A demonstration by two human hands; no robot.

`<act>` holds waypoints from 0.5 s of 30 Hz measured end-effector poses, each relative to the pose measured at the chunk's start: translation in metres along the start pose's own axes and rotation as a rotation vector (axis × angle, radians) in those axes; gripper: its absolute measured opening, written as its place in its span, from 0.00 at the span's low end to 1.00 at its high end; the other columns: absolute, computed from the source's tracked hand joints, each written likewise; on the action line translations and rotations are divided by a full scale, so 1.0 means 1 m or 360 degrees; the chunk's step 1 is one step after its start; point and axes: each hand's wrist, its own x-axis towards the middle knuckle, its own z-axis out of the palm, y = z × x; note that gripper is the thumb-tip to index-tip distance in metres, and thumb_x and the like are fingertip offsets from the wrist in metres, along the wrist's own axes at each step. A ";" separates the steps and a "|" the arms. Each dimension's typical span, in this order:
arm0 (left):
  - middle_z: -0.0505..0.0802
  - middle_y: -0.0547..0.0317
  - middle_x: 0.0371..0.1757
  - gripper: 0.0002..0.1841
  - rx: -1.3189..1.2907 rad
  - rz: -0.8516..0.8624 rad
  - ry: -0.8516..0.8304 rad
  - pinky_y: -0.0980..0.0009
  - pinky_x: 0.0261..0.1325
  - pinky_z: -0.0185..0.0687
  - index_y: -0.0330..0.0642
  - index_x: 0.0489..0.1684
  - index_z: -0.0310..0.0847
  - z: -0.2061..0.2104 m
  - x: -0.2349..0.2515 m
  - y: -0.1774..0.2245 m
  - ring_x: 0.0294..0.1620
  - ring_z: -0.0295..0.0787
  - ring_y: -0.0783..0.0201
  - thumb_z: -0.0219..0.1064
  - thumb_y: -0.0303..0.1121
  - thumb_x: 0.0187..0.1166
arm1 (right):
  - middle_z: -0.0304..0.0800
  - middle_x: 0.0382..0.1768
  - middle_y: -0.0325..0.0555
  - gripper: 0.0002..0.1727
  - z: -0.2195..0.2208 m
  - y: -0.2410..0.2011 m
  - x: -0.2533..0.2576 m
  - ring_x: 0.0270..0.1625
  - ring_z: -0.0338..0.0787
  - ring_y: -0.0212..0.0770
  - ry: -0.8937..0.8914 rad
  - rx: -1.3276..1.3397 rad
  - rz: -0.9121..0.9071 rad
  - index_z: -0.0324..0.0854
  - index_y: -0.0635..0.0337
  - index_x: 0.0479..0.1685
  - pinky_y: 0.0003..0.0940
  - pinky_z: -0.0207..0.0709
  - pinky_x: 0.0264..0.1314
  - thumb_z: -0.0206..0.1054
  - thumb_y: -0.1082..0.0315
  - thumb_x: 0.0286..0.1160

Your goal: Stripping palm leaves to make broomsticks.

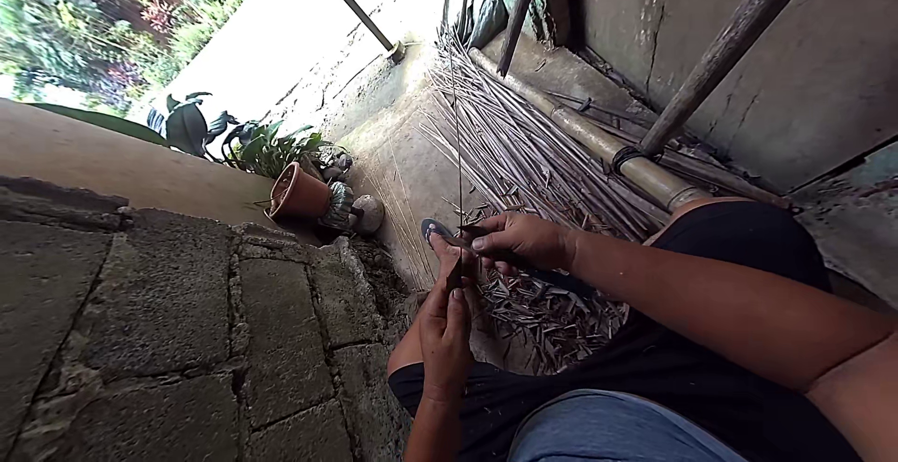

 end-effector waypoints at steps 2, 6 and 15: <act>0.76 0.64 0.18 0.16 0.0001 -0.0006 -0.0018 0.75 0.18 0.67 0.31 0.58 0.83 0.000 0.001 0.001 0.14 0.68 0.71 0.52 0.31 0.90 | 0.85 0.25 0.41 0.12 -0.004 -0.002 0.002 0.19 0.82 0.29 0.0057 0.0062 -0.0020 0.80 0.62 0.61 0.19 0.76 0.20 0.61 0.68 0.87; 0.74 0.65 0.16 0.16 -0.0349 -0.0174 -0.0135 0.79 0.15 0.64 0.31 0.59 0.81 0.000 0.003 0.006 0.12 0.65 0.75 0.51 0.33 0.91 | 0.86 0.26 0.43 0.13 -0.010 -0.007 0.004 0.19 0.82 0.29 0.0241 0.0190 -0.0136 0.80 0.64 0.63 0.20 0.77 0.21 0.59 0.68 0.89; 0.74 0.67 0.17 0.15 -0.0967 -0.0433 -0.0153 0.82 0.14 0.65 0.34 0.58 0.79 -0.002 0.002 0.013 0.10 0.66 0.77 0.48 0.32 0.92 | 0.85 0.26 0.40 0.15 -0.003 -0.006 -0.004 0.19 0.81 0.28 -0.0122 0.0067 0.0041 0.78 0.59 0.67 0.20 0.77 0.21 0.59 0.66 0.88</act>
